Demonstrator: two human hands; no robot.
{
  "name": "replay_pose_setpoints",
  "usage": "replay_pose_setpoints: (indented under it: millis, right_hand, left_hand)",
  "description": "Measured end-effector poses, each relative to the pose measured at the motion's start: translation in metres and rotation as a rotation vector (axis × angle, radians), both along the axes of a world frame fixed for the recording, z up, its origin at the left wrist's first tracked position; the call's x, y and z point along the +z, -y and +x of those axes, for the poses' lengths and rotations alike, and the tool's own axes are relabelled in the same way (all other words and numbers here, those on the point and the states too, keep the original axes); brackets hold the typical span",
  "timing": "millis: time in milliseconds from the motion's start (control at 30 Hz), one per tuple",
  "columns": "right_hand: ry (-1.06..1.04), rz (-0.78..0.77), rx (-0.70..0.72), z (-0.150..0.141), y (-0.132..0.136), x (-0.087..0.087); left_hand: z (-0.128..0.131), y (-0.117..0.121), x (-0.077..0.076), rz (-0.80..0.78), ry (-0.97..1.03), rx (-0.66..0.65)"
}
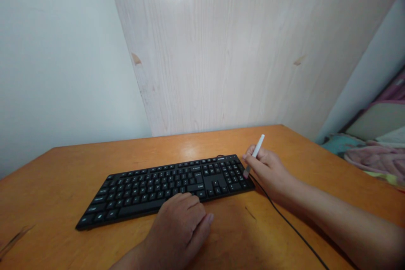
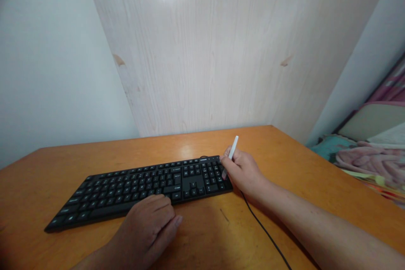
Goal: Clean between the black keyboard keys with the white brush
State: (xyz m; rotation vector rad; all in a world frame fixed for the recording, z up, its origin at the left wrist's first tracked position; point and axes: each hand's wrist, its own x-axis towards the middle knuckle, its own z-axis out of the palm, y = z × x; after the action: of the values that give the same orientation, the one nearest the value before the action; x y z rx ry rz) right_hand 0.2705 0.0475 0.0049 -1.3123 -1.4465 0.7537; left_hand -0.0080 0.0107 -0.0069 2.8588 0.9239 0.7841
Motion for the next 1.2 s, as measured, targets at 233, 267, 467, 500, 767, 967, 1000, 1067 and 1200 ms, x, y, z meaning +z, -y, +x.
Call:
replay_pose_setpoints:
  millis: [233, 267, 467, 500, 767, 967, 1000, 1067, 1200]
  right_hand:
    - [-0.009, -0.057, 0.104, -0.0013, 0.0005, 0.0000]
    - [0.020, -0.048, 0.076, -0.0001, -0.0001, -0.0005]
    - [-0.062, -0.050, 0.076, -0.0015, 0.0001, -0.0015]
    - [-0.067, -0.056, 0.100, -0.0023, 0.0001, -0.0021]
    - [0.060, -0.025, -0.002, 0.0036, -0.0021, -0.0051]
    - [0.064, -0.020, 0.058, 0.0011, -0.0014, -0.0022]
    - [0.096, -0.010, 0.037, 0.0014, -0.0016, -0.0016]
    - [0.139, 0.024, -0.018, 0.0020, -0.0016, -0.0004]
    - [-0.009, -0.026, 0.068, -0.0038, 0.0038, 0.0017]
  left_hand:
    - [0.0007, -0.0013, -0.0007, -0.004, 0.007, -0.005]
    - [0.0007, -0.0012, -0.0006, -0.005, 0.003, -0.004]
    - [0.0005, 0.0001, 0.0005, 0.003, -0.006, 0.000]
    - [0.0005, 0.0001, 0.0005, 0.006, -0.002, 0.000]
    - [0.0005, -0.0002, -0.0006, -0.014, -0.014, -0.003]
    - [-0.0002, -0.0003, -0.0013, -0.028, -0.021, 0.004]
    - [-0.0002, -0.0004, -0.0010, -0.029, -0.022, 0.004]
    - [0.0001, -0.0002, 0.0001, -0.032, -0.024, 0.000]
    - [0.0007, 0.0004, 0.0019, -0.043, -0.024, 0.000]
